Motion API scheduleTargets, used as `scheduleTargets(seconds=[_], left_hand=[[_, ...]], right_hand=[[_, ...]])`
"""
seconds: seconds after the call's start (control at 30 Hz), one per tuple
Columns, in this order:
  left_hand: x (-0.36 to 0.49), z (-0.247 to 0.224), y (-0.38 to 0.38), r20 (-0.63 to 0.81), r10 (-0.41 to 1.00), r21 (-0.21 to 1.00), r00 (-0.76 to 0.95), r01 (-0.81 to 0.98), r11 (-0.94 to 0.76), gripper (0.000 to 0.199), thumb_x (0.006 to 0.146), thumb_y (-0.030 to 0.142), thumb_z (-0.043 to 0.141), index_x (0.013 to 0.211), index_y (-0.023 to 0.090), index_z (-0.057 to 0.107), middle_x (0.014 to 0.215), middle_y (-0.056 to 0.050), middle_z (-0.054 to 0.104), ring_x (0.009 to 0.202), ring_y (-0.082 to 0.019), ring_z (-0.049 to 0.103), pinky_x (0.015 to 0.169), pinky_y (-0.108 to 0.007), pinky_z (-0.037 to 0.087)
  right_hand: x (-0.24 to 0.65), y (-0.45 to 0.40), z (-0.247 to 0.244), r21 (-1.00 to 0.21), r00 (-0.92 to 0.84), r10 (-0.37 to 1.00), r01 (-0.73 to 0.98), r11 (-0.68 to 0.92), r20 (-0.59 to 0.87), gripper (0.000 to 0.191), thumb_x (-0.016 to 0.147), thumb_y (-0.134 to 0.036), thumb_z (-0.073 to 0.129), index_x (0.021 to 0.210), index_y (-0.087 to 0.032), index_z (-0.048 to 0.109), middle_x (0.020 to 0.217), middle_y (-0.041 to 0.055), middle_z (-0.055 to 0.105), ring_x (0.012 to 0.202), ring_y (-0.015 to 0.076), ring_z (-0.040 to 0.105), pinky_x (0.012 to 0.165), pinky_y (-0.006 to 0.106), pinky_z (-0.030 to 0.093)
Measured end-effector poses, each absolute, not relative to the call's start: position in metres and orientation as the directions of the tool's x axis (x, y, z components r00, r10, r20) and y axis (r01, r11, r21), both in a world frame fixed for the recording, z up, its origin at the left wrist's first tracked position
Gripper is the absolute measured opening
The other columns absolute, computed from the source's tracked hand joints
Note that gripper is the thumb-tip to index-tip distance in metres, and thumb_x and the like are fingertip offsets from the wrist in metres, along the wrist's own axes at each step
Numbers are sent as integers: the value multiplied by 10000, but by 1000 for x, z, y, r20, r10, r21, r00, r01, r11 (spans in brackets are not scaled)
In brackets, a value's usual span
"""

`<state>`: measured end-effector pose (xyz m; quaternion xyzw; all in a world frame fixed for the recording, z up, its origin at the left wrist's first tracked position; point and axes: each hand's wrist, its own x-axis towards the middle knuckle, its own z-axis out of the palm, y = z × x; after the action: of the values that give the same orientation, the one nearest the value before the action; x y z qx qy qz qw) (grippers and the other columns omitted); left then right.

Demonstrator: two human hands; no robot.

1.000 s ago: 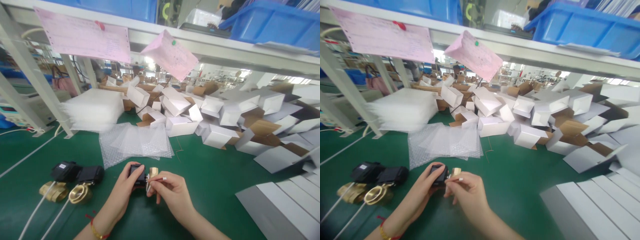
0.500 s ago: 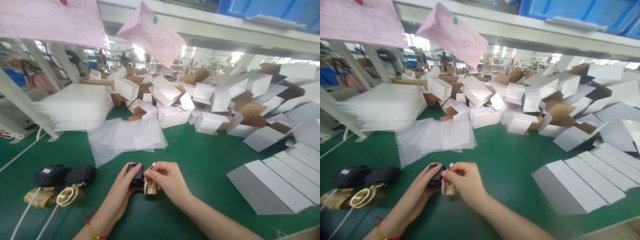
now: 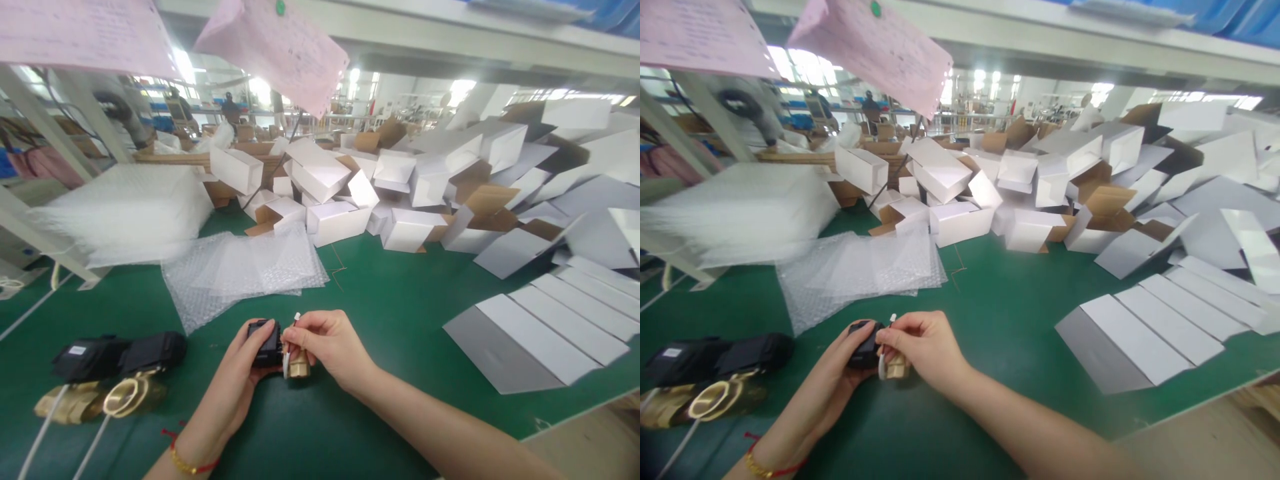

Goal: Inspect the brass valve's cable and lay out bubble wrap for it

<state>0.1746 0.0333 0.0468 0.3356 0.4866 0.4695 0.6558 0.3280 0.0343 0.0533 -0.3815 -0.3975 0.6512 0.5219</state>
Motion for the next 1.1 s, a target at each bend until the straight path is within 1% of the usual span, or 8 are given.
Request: scheduleTargets(seconds=[0.1,0.23,0.43,0.53,0.63,0.8,1.1], left_hand=[[174,44,34,-322,942,898,90,-284,334,491,657,540,915,875,195,643,796,31,634,780,-166,615,612,-223,576],[172,43,34,-320,944,902,79,-278,329,488,674,536,906,906,198,642,820,28,647,793,-162,615,615,-211,575],[170,46,35,-342,933,898,112,-254,360,494,692,533,905,923,192,632,822,22,648,791,-164,611,645,-235,582],[170,48,35,-353,930,891,101,-266,367,500,666,535,917,896,190,639,798,22,643,770,-160,608,644,-235,577],[173,51,34,-363,928,887,79,-276,371,517,630,539,929,891,192,650,798,14,649,766,-168,611,638,-241,577],[176,55,31,-357,934,889,32,-294,350,470,637,506,920,867,188,662,790,6,636,752,-162,594,620,-229,563],[176,57,30,-354,934,885,55,-305,353,495,625,523,936,874,189,670,778,20,652,750,-155,617,620,-212,558]], right_hand=[[330,35,54,-920,-197,979,-369,-130,-60,470,588,-588,964,616,-168,754,579,4,693,465,99,566,456,197,461],[332,35,53,-921,-233,972,-370,-120,-33,518,627,-661,925,652,-168,769,609,9,702,501,103,590,483,196,485],[334,37,48,-917,-265,964,-383,-111,-6,486,700,-632,907,711,-161,788,665,23,733,525,108,617,517,203,526],[335,37,46,-915,-272,962,-385,-117,-8,469,711,-616,909,738,-161,800,685,33,748,544,118,641,530,208,539],[335,37,46,-914,-278,960,-385,-125,-14,469,714,-619,905,748,-162,808,706,46,761,564,131,661,540,217,548],[335,36,48,-912,-286,958,-390,-128,-13,468,718,-625,900,767,-167,815,707,42,764,564,129,667,548,214,552],[335,37,47,-905,-272,962,-404,-136,-24,464,683,-603,931,752,-161,811,664,32,747,543,126,660,532,208,542]])
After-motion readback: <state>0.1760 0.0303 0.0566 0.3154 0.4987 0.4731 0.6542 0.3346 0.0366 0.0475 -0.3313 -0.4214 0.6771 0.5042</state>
